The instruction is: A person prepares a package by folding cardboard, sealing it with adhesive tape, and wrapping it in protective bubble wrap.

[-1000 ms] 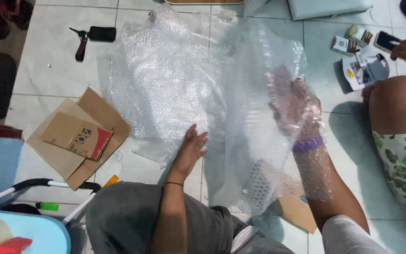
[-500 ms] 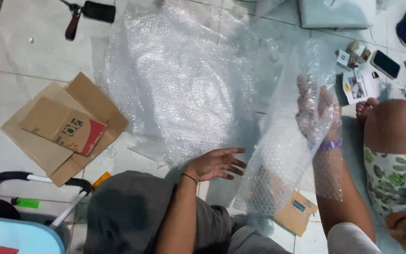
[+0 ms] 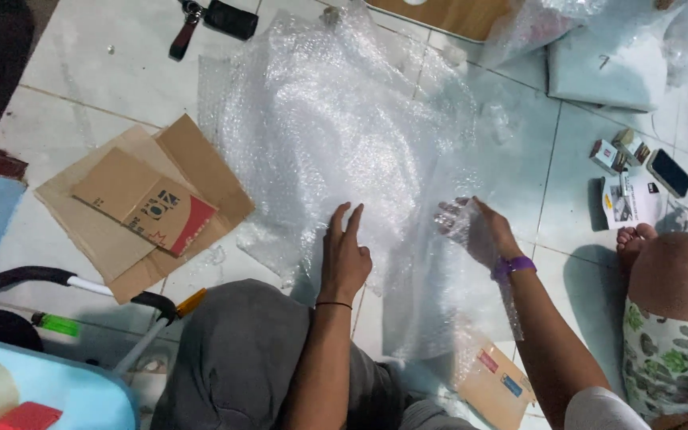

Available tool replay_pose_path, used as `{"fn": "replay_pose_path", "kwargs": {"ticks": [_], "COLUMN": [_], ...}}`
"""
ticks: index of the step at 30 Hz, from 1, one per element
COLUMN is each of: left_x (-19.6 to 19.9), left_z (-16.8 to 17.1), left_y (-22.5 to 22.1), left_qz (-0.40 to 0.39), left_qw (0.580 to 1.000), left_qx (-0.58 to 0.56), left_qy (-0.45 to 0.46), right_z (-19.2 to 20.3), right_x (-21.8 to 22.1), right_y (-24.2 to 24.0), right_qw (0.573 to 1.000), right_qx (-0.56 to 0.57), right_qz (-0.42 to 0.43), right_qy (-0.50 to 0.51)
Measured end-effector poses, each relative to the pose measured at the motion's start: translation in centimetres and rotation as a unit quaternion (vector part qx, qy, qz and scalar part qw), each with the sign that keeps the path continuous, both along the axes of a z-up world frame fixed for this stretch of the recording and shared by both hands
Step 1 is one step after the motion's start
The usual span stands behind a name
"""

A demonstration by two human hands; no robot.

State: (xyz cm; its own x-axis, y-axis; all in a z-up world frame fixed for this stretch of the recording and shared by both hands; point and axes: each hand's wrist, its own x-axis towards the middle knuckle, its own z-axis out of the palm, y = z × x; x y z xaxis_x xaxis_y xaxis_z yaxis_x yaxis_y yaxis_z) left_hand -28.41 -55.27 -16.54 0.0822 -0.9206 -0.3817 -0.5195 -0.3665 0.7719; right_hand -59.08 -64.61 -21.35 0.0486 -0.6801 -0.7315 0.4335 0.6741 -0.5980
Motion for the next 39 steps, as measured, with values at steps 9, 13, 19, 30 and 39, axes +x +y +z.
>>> {"fn": "replay_pose_path", "kwargs": {"ticks": [9,13,19,30,39], "left_x": [1.2,1.7,0.4,-3.1,-1.0], "left_z": [-0.5,1.9,1.8,-0.8,-0.6], "left_y": [1.0,0.9,2.8,4.7,3.5], "left_qz": [0.157,0.215,0.123,-0.086,0.187], "left_qw": [0.954,0.917,0.948,0.995,0.786], "left_qx": [-0.255,-0.334,-0.281,-0.010,0.119], "left_qy": [-0.018,0.038,0.079,0.045,0.577], "right_z": [-1.9,-4.3,-2.0,9.3,8.7], "right_x": [-3.5,-9.1,-14.1,-9.6,10.2], "right_y": [0.1,-0.7,-1.3,-4.1,4.7], "right_qw": [0.993,0.992,0.981,0.800,0.587], "right_qx": [-0.011,-0.044,-0.124,-0.361,-0.546], "right_qz": [0.052,-0.044,-0.101,0.017,0.461], "right_qy": [0.107,0.114,0.106,0.478,0.380]}}
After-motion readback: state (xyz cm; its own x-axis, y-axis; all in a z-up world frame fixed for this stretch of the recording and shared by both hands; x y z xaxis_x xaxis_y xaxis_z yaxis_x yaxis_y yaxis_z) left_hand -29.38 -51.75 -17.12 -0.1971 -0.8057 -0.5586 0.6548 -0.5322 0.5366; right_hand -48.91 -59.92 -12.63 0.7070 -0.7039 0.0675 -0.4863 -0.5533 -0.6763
